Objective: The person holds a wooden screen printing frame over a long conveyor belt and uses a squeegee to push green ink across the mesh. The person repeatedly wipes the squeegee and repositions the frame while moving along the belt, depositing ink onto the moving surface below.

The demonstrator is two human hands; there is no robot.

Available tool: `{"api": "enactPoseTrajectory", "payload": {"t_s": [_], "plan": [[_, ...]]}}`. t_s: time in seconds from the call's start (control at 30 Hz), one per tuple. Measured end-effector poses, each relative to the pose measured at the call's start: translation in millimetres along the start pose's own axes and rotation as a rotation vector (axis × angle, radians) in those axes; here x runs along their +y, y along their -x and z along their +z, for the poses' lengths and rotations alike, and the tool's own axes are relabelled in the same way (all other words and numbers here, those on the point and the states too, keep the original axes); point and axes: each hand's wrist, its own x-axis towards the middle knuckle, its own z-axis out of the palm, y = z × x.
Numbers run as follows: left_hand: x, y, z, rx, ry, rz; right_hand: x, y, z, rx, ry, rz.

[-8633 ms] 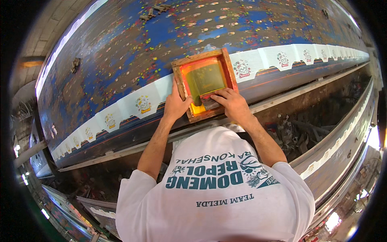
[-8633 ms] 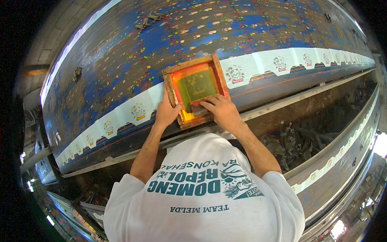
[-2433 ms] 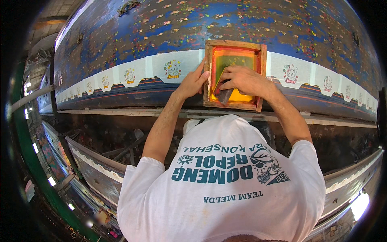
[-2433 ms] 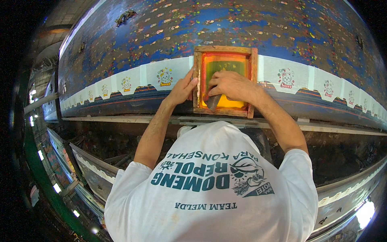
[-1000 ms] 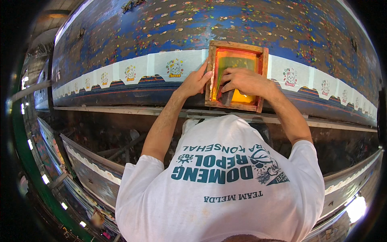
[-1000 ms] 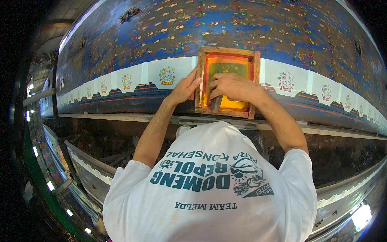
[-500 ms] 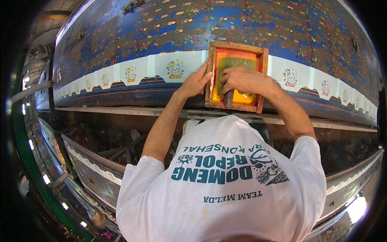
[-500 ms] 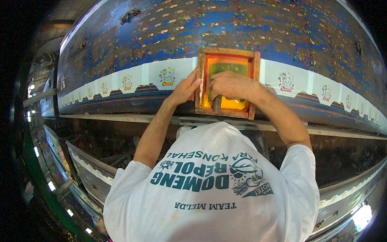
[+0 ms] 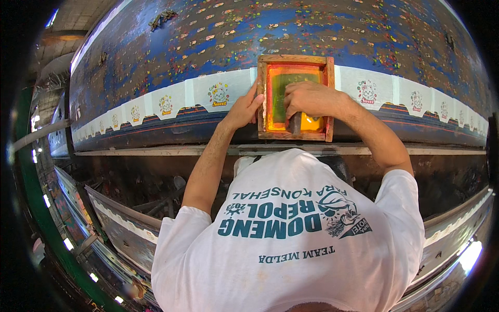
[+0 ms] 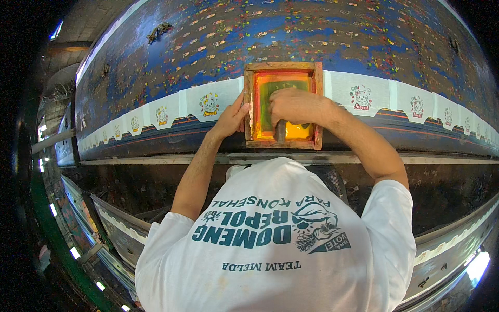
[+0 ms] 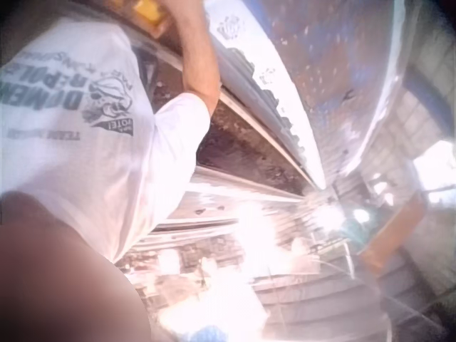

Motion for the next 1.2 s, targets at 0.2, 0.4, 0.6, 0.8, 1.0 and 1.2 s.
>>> {"api": "enactPoseTrajectory", "payload": {"t_s": [0.2, 0.4, 0.6, 0.8, 1.0, 1.2], "plan": [[-0.5, -1.2, -1.9, -0.022, -0.004, 0.033, -15.6, 50.6, -4.1, 0.117, -0.075, 0.245], [-0.5, -2.8, -4.8, -0.061, -0.009, 0.036, -60.6, 47.6, 44.3, 0.536, 0.026, 0.632], [4.4, -2.0, -10.1, -0.093, 0.030, 0.048, -55.2, 22.7, 69.3, 0.756, 0.145, 0.827], [8.8, -3.7, -16.2, -0.139, 0.008, 0.064, -16.5, 9.6, 50.1, 0.757, 0.213, 0.876], [3.6, -5.2, -15.3, -0.141, 0.033, 0.064, -22.3, 4.3, 39.6, 0.636, 0.263, 0.944], [-5.3, -7.8, -11.6, -0.120, 0.044, 0.112, -82.9, -12.8, 73.3, 0.553, 0.319, 1.150]]}}
